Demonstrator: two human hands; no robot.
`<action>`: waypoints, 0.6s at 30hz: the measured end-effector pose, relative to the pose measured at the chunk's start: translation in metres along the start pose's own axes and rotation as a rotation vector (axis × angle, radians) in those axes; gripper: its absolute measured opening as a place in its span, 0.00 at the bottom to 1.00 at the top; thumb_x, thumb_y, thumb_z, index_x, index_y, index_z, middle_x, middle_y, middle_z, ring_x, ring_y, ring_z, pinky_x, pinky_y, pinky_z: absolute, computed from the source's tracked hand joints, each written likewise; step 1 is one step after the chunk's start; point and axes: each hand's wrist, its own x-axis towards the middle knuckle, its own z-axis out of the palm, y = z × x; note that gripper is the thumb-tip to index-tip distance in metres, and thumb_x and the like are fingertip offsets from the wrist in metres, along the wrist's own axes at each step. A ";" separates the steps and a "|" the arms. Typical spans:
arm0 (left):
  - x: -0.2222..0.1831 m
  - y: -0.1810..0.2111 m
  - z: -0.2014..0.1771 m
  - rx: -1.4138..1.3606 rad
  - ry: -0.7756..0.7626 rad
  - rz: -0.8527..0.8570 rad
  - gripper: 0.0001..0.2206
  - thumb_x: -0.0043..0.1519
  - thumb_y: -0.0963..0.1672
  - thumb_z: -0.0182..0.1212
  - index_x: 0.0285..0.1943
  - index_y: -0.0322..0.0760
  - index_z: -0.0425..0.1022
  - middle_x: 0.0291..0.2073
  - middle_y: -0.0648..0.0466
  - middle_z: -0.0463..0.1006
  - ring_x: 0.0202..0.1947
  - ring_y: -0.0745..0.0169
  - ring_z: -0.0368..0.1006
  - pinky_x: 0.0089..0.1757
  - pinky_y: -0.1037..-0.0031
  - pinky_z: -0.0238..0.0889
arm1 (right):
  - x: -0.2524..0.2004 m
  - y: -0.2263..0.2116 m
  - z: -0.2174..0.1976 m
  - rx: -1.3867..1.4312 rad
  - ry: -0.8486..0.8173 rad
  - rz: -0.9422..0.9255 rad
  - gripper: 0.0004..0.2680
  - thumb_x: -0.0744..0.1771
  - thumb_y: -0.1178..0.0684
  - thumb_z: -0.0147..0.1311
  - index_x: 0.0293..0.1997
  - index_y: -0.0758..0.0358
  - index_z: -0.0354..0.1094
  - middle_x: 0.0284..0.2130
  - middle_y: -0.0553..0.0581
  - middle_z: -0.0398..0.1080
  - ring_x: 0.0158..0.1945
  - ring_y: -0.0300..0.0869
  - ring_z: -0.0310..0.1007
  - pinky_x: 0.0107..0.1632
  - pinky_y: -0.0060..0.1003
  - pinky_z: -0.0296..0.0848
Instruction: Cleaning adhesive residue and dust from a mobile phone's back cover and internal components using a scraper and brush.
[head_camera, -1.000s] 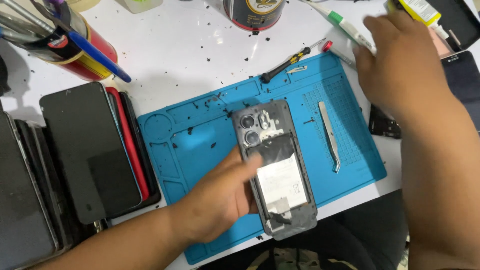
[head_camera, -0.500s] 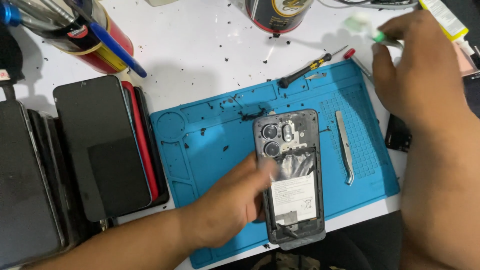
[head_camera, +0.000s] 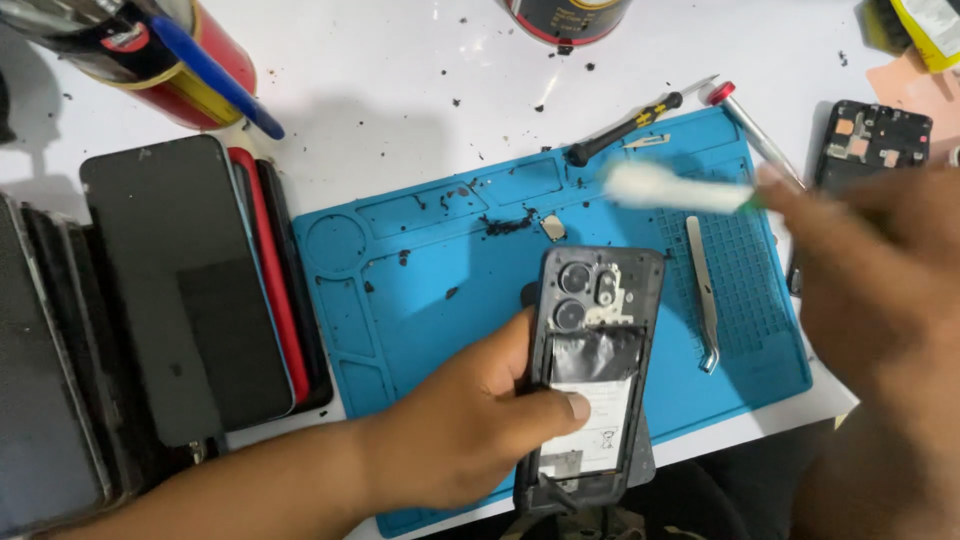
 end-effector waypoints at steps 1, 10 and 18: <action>0.000 -0.002 0.002 0.002 -0.005 -0.003 0.30 0.58 0.45 0.56 0.74 0.44 0.63 0.58 0.56 0.76 0.55 0.63 0.71 0.53 0.68 0.65 | -0.005 -0.003 -0.005 -0.001 -0.002 0.005 0.14 0.77 0.70 0.56 0.73 0.72 0.75 0.44 0.72 0.71 0.37 0.53 0.65 0.42 0.48 0.67; -0.001 -0.003 0.002 0.058 -0.049 0.032 0.31 0.60 0.46 0.53 0.77 0.44 0.58 0.60 0.54 0.75 0.56 0.60 0.71 0.54 0.66 0.65 | 0.007 -0.021 -0.019 -0.024 -0.003 0.168 0.13 0.78 0.71 0.68 0.74 0.68 0.80 0.39 0.68 0.69 0.34 0.52 0.60 0.39 0.46 0.59; -0.002 -0.004 0.004 0.040 -0.053 0.063 0.30 0.59 0.45 0.54 0.75 0.42 0.62 0.59 0.58 0.76 0.54 0.67 0.69 0.53 0.72 0.63 | -0.035 -0.003 0.014 0.175 0.084 0.266 0.10 0.78 0.71 0.67 0.70 0.74 0.82 0.33 0.71 0.64 0.31 0.53 0.55 0.39 0.47 0.53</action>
